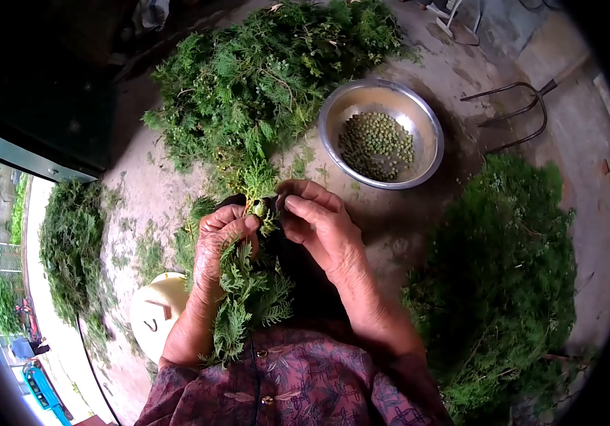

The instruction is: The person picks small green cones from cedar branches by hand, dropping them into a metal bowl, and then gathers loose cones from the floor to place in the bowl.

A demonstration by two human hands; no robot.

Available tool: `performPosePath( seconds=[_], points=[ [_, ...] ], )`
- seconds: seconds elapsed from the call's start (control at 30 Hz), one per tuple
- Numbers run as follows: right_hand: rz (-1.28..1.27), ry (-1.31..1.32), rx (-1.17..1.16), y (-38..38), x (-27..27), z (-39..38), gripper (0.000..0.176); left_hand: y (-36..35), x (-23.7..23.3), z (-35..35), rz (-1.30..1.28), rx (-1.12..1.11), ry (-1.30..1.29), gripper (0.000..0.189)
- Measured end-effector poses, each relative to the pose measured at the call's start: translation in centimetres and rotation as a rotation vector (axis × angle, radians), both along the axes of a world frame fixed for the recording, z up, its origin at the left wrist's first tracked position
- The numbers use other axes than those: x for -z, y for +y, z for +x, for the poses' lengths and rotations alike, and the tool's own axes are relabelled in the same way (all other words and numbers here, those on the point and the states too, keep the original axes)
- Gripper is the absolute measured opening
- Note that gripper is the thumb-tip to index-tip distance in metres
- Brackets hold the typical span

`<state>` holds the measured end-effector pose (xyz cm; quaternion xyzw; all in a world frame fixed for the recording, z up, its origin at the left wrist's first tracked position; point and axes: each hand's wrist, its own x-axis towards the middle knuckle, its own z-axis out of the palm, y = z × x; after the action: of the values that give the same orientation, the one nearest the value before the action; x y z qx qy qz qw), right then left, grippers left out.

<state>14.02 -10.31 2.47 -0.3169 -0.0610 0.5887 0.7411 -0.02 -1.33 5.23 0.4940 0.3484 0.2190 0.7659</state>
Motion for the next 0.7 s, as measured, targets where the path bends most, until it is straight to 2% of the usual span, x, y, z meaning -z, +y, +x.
performPosePath(
  seconds=[0.1,0.23,0.37,0.47,0.5,0.6,0.7],
  points=[
    [0.09,-0.06,-0.133,0.1,0.9,-0.3,0.016,0.2,0.1,0.2,-0.037,0.015,0.012,0.009],
    [-0.102,-0.187,-0.128,0.4,-0.3,-0.6,0.011,0.3,-0.6,0.4,0.004,0.065,0.076,0.007],
    [-0.003,0.054,-0.106,0.2,0.7,-1.0,0.013,0.2,0.2,0.2,-0.023,0.067,0.021,0.01],
    [0.083,0.229,-0.095,0.5,1.2,-1.8,0.013,0.1,0.8,0.1,-0.058,0.066,-0.127,0.012],
    [0.099,0.238,-0.09,0.5,1.6,-2.0,0.013,0.4,1.0,-0.2,-0.095,0.11,-0.146,0.012],
    [-0.008,0.221,0.018,0.4,0.7,-2.2,0.013,0.0,1.7,0.3,-0.122,-0.032,-0.142,0.014],
    [0.059,0.212,-0.023,0.3,1.8,-1.7,0.016,0.9,2.3,-0.4,-0.131,0.059,-0.24,0.017]
  ],
)
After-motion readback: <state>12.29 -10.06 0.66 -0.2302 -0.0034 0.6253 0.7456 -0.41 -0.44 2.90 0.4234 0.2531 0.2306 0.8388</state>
